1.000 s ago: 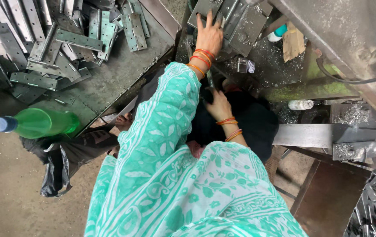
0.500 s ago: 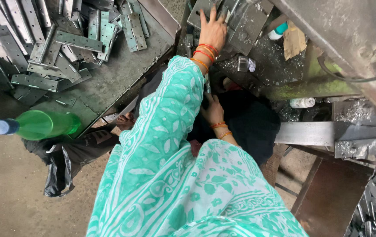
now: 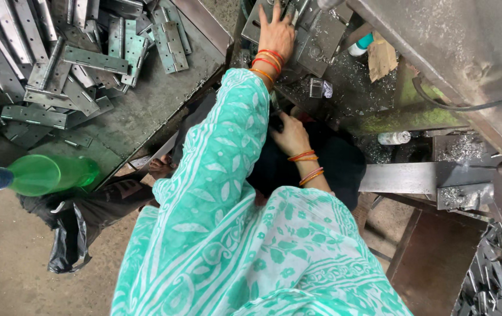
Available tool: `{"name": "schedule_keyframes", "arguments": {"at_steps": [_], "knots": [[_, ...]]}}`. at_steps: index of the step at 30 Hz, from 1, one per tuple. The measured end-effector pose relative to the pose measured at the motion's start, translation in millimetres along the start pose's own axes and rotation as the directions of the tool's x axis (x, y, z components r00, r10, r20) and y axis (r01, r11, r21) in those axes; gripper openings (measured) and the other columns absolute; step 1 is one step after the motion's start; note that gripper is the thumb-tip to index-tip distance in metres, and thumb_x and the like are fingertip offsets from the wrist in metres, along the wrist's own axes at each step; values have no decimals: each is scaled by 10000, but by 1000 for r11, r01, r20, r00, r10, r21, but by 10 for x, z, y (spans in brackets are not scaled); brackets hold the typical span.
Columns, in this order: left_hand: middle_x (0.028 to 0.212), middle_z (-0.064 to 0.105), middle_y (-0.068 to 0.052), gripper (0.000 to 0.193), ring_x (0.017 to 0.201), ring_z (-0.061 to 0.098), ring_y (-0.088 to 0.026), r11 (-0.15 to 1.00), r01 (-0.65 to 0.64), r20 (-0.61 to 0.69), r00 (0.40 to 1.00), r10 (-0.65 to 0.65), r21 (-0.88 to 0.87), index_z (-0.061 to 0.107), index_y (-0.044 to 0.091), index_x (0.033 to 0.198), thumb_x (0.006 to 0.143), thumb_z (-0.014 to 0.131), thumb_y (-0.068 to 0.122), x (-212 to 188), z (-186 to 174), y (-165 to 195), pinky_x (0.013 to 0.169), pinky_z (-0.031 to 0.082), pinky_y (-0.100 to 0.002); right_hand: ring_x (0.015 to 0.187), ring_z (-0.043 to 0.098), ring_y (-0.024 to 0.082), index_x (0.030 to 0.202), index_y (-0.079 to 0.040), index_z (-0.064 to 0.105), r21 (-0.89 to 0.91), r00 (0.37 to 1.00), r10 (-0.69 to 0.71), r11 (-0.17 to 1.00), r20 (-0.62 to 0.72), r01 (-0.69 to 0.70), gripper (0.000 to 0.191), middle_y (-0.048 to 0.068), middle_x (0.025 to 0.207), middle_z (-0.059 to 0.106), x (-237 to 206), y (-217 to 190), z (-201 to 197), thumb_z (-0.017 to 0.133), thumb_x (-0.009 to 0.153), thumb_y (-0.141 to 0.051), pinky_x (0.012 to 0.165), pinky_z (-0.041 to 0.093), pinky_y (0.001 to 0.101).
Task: The person repeatedly picks up metal brackets from a pile, places them into a press machine, and operates the lever to process them. The person then removes the processed brackets and places them back into the pile.
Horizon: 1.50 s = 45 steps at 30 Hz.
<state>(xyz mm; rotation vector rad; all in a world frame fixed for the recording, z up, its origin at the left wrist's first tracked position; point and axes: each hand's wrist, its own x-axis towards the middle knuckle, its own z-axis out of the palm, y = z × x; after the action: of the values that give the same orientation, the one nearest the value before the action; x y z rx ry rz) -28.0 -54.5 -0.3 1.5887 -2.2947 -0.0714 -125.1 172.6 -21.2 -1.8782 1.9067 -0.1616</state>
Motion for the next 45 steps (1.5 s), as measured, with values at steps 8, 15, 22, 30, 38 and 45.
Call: {"name": "schedule_keyframes", "arguments": {"at_steps": [8,15,22,30,38,45], "knots": [[1463,572,-34,375,1483,287,-338,1000,-3,-21,1000,3,-27,711,104,1290,1029,511,283,-10,41,-74,1165,126,-771,1101,632,462,1359,-199,575,96,987,-19,995,-159,35,698,234,1332,573,-314,-47,654,837,723,-317,835,562,539],[1420,575,-67,267,1460,346,-358,991,33,-131,990,-51,-132,685,132,1176,984,615,304,-572,-74,-285,1184,236,-671,1125,641,424,1334,-126,580,49,992,-81,995,-99,87,591,205,1255,645,-273,-38,316,798,819,-316,898,560,494],[1417,527,-119,516,1339,449,-357,862,423,-278,824,-494,-277,624,97,1314,831,751,229,-1613,2,-1415,997,443,-541,1044,678,407,1242,-110,682,96,979,-133,984,-153,149,396,196,1149,711,-184,-419,-292,747,884,-264,867,544,482],[1429,465,-173,715,1281,468,-393,471,819,-86,471,-878,-328,515,104,1375,767,837,300,-1682,252,-2081,931,506,-587,1010,696,377,1192,-115,707,134,984,-135,980,-116,150,365,177,1084,720,-77,-425,-294,736,855,-254,888,555,456],[1191,555,-223,1028,1099,561,-441,384,629,-155,388,-909,-676,424,108,1522,604,882,64,-1528,75,-2044,979,469,-513,988,689,389,1182,-149,707,137,995,-70,987,-74,80,385,172,1031,710,-50,-291,-372,744,825,-289,845,558,467],[1184,693,-224,715,1102,645,-426,215,701,-78,223,-972,-680,586,76,1370,687,797,83,-1734,-48,-1784,984,496,-488,1015,687,366,1195,-180,701,137,999,4,991,-43,2,398,134,1084,708,-168,-267,-480,732,825,-322,854,564,463]]}}
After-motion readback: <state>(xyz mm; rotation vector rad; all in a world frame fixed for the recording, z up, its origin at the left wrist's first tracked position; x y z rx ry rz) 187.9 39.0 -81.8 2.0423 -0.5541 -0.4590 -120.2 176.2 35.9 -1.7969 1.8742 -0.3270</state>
